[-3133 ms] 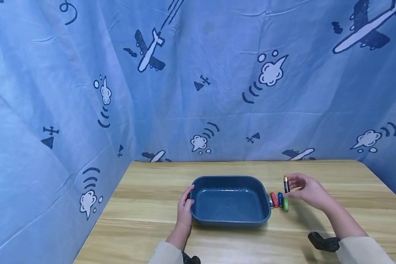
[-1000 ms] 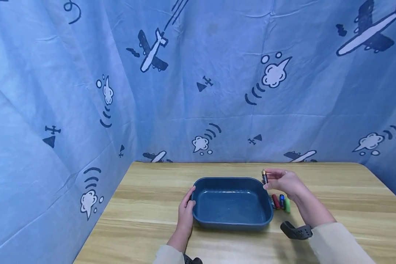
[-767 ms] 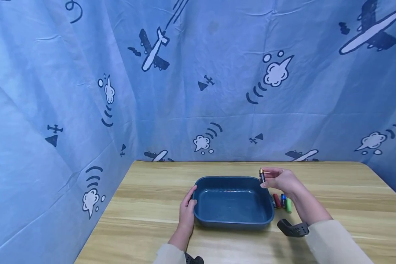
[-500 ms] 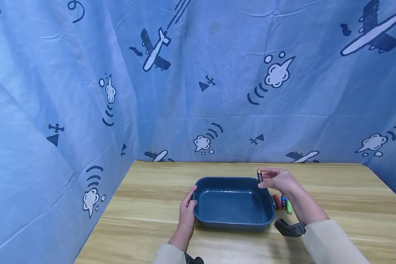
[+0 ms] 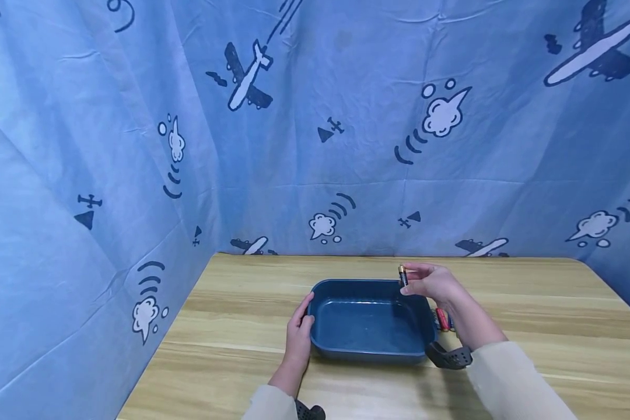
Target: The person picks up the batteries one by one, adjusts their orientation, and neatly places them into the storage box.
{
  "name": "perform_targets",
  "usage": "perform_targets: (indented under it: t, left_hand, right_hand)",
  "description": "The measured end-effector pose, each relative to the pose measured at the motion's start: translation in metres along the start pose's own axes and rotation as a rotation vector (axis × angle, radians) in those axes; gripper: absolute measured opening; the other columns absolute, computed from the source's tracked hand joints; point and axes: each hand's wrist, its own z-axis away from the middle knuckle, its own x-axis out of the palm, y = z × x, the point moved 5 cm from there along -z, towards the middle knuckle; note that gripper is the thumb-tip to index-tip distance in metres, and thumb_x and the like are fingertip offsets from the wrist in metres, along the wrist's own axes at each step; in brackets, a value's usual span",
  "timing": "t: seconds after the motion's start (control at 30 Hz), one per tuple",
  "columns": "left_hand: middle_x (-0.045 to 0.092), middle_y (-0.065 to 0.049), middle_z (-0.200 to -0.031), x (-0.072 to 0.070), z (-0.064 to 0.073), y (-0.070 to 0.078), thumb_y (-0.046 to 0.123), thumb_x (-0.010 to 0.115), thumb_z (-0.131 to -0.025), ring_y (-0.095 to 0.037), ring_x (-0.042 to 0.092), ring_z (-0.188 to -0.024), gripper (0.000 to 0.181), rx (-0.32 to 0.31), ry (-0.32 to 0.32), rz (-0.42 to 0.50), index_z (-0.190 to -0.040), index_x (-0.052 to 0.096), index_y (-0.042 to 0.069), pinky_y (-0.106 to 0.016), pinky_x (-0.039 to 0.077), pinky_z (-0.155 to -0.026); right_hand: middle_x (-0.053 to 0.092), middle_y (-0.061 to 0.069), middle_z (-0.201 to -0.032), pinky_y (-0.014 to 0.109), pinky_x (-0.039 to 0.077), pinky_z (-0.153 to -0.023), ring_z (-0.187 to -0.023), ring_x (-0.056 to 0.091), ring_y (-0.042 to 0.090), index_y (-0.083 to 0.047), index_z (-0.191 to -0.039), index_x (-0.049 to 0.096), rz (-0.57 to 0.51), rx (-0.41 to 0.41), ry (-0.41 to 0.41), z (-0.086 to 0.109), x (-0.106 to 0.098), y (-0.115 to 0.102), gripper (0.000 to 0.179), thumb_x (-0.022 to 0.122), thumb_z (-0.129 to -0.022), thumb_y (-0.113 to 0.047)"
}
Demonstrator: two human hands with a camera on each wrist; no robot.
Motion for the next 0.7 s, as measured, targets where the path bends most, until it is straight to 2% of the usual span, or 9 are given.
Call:
perform_targets:
  t: [0.27,0.5,0.63,0.7]
  left_hand:
    - [0.042,0.0,-0.142,0.001,-0.001,0.002,0.007,0.041,-0.094,-0.022,0.031,-0.134,0.044,-0.007,-0.006,-0.029,-0.135,0.05,0.02,-0.043,0.025,-0.108]
    - [0.038,-0.008,-0.144,0.003,0.011,0.037,0.004,0.038,-0.093,-0.028,0.029,-0.134,0.045,-0.041,-0.039,-0.054,-0.138,0.045,0.008,-0.045,0.025,-0.107]
    - [0.038,-0.009,-0.144,0.003,0.01,0.033,0.004,0.039,-0.093,-0.03,0.028,-0.134,0.045,-0.034,-0.043,-0.052,-0.138,0.045,0.008,-0.047,0.026,-0.107]
    - [0.038,-0.008,-0.144,0.002,0.007,0.026,0.005,0.039,-0.093,-0.03,0.028,-0.135,0.045,-0.033,-0.04,-0.038,-0.137,0.046,0.011,-0.047,0.025,-0.107]
  right_hand:
    - [0.057,0.018,-0.109,0.028,0.053,-0.076,-0.085,0.058,0.016,0.007,-0.129,0.048,-0.049,-0.05,-0.046,0.001,0.004,-0.004,0.068,0.077,-0.067,0.003]
    - [0.058,0.018,-0.108,0.03,0.053,-0.078,-0.083,0.06,0.015,0.006,-0.128,0.049,-0.084,-0.042,-0.061,-0.003,0.006,-0.002,0.067,0.077,-0.068,0.002]
    - [0.057,0.016,-0.108,0.033,0.053,-0.081,-0.083,0.061,0.016,0.005,-0.128,0.05,-0.097,-0.029,-0.063,-0.006,0.008,0.0,0.066,0.078,-0.068,0.001]
    - [0.058,0.014,-0.105,0.034,0.053,-0.081,-0.082,0.06,0.016,0.005,-0.127,0.05,-0.11,-0.033,-0.074,-0.007,0.01,0.0,0.064,0.077,-0.069,0.002]
